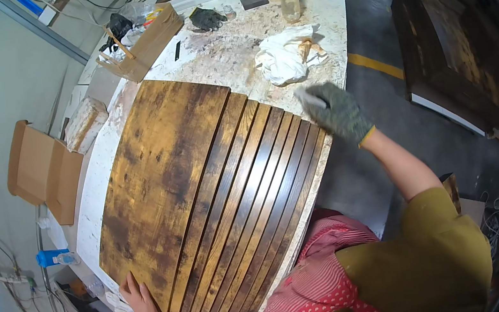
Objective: The person dips a small wooden block into a container of dark liquid, then rubs it across the surface and edges of several wooden boards stacked on a table. The person then uses a white cloth to wipe the liquid onto the boards and stacks them together.
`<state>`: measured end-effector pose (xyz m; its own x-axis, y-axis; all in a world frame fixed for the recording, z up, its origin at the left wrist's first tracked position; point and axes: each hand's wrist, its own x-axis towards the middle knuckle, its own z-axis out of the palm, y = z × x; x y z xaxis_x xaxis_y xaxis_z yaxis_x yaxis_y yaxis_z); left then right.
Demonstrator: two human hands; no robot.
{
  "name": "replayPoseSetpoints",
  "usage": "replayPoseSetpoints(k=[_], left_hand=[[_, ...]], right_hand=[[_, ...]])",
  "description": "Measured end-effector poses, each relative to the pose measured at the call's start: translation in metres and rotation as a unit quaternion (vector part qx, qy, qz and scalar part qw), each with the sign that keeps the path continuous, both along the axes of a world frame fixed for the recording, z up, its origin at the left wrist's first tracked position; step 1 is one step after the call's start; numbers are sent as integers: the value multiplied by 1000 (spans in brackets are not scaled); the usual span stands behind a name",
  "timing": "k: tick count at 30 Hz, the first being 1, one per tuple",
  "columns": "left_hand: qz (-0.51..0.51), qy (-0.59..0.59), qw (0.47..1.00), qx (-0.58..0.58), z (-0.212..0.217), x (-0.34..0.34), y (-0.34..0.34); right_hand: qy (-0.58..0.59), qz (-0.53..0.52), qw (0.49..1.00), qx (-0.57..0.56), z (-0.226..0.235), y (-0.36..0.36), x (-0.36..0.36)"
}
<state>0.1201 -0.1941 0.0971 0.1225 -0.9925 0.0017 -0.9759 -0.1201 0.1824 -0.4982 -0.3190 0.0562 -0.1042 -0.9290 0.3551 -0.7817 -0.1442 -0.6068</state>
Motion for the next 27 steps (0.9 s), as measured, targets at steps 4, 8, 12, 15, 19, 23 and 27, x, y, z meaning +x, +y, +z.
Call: replayPoseSetpoints(k=[4, 8, 12, 15, 19, 23, 27], left_hand=[[-9, -50, 998, -19, -15, 5, -6], [-14, -29, 1000, -1, -18, 9, -4], [-18, -27, 999, 9, -22, 12, -6], [-18, -30, 999, 6, -20, 11, 0], [-26, -33, 999, -3, -20, 12, 1], [-31, -19, 999, -17, -20, 12, 2], [-33, -26, 999, -33, -17, 4, -8]], right_hand=[[67, 145, 986, -41, 2, 49, 40], [176, 318, 931, 42, 25, 56, 114], [132, 271, 953, 20, 19, 44, 106], [259, 122, 945, 157, 35, 0, 45], [273, -19, 962, -7, 2, -23, -24], [201, 43, 978, -48, 25, 6, 31], [199, 31, 979, -39, 14, 11, 61]])
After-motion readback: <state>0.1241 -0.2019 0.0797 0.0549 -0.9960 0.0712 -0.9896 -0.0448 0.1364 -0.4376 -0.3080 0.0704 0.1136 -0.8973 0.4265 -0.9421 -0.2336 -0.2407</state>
